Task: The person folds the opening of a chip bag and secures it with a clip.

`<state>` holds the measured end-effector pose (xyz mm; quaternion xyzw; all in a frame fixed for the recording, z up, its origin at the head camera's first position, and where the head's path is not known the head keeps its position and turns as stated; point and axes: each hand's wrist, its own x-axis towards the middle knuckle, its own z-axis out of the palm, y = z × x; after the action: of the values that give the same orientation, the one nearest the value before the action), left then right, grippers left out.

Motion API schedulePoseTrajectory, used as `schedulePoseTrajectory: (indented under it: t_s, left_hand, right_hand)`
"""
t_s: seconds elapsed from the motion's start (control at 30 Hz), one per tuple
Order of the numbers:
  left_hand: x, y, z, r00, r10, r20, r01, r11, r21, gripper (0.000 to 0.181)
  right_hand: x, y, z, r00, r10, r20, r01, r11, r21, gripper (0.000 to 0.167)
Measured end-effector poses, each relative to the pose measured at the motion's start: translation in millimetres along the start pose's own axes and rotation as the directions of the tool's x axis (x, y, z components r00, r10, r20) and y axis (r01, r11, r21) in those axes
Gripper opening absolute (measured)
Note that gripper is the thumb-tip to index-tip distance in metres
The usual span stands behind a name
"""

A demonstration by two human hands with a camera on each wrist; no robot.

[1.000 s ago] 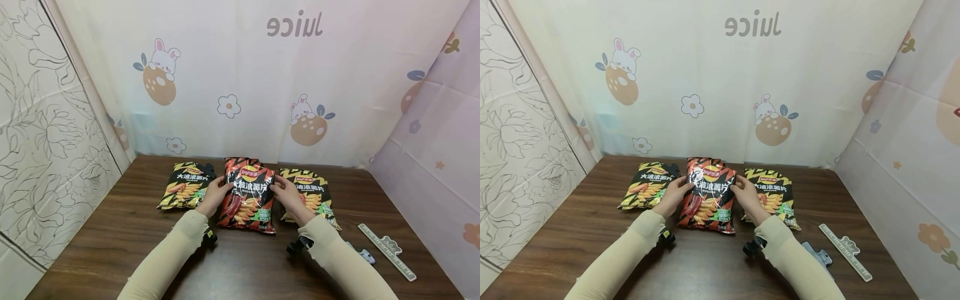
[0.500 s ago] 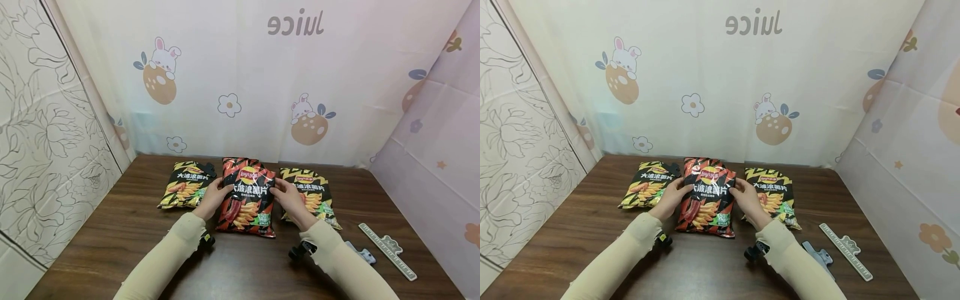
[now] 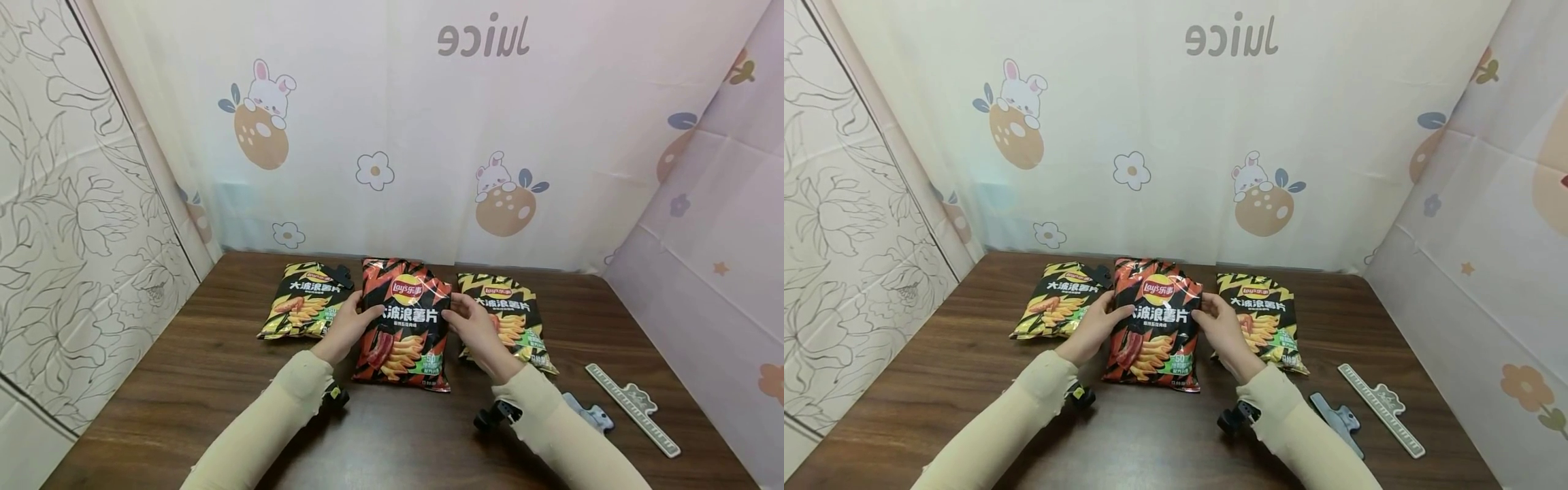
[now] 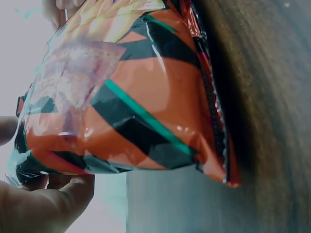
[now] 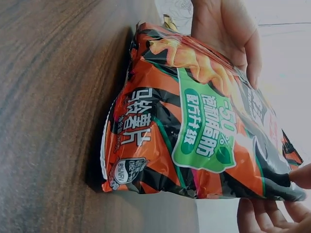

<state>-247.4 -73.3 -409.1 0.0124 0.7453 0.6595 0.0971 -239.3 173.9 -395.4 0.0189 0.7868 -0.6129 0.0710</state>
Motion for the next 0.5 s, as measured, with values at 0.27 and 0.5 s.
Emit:
schedulePoseTrajectory:
  t_s: [0.27,0.5]
  left_hand:
    - [-1.2,-3.3,-3.3,0.999,-0.002,0.033,0.002,1.000,0.002,0.065]
    - [-4.3,-2.2,-5.2,0.997,-0.018,0.072,0.019,1.000,-0.008,0.065]
  right_hand:
    - [-5.7,3.2,-4.3,0.998,-0.023,0.064,0.021,0.999,0.040,0.056]
    - [-13.4,6.8,-5.2,0.997,-0.005,0.075,-0.001,0.997,0.071,0.053]
